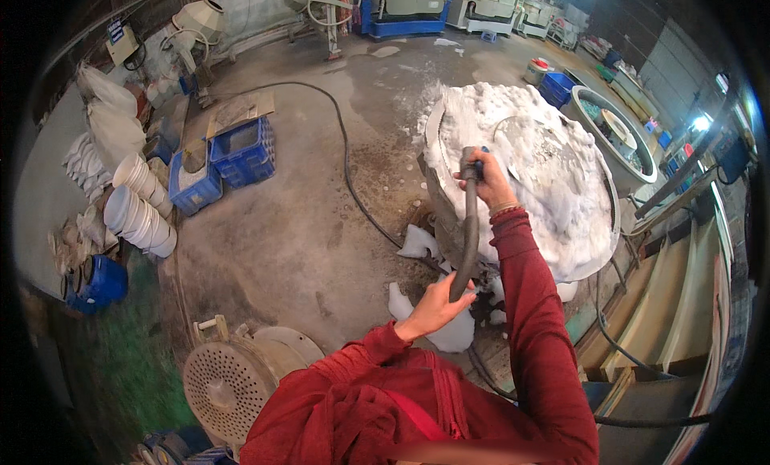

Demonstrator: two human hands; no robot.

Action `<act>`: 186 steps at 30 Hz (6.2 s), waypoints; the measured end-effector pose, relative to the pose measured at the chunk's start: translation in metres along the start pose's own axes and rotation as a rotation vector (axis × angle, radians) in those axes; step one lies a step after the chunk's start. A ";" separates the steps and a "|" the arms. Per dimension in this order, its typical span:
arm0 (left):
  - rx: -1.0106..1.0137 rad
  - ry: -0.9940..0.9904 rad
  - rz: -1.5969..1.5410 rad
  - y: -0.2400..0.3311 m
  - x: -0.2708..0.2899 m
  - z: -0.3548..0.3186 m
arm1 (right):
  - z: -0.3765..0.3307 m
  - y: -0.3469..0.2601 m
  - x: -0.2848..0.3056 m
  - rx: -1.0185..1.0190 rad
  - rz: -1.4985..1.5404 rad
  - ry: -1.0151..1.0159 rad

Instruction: The person uses a hose to spray water into a rotating industrial machine, then moves to spray and rinse a large white container and the surrounding floor area. The person directs the water stream to remove foam and debris from the equipment and floor.

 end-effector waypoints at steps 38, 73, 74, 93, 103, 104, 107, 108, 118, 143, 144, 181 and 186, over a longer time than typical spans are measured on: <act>-0.056 -0.339 -0.144 0.022 -0.099 0.027 | -0.099 -0.076 0.120 0.205 0.103 0.287; -0.021 -0.622 -0.021 0.005 -0.209 -0.016 | -0.234 -0.077 0.237 0.454 0.271 0.265; -0.034 -0.618 -0.046 0.002 -0.210 -0.015 | -0.236 -0.077 0.239 0.455 0.272 0.288; 0.087 -0.713 0.019 -0.029 -0.230 -0.054 | -0.264 0.005 0.302 0.333 0.384 0.450; 0.369 -0.567 0.055 -0.095 -0.208 -0.131 | -0.229 0.129 0.263 -0.023 0.292 0.335; 0.385 -0.561 0.078 -0.103 -0.205 -0.144 | -0.229 0.144 0.259 -0.047 0.281 0.333; 0.485 -0.474 0.063 -0.105 -0.190 -0.172 | -0.214 0.187 0.234 -0.141 0.259 0.273; 0.505 -0.430 0.068 -0.106 -0.186 -0.181 | -0.210 0.192 0.215 -0.150 0.252 0.235; 0.381 -0.200 0.083 -0.089 -0.170 -0.205 | -0.227 0.160 0.143 -0.027 0.100 0.151; 0.331 -0.601 0.202 -0.074 -0.188 -0.260 | -0.359 0.205 0.232 0.142 0.420 0.443; 0.313 -0.605 0.186 -0.075 -0.191 -0.261 | -0.359 0.206 0.234 0.146 0.409 0.439; 0.271 -0.809 0.276 -0.070 -0.306 -0.153 | -0.388 0.073 0.333 0.419 0.268 0.626; 0.471 -0.792 0.067 -0.078 -0.302 -0.159 | -0.371 0.054 0.306 0.391 0.314 0.556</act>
Point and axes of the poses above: each hand's wrist, its own z-axis towards the middle knuckle, its own x-axis out of the back of the hand, y = z × x, the point moved 6 cm from there along z, towards the middle knuckle, and after that the axes turned 1 degree about -y, right-handed, at the moved point
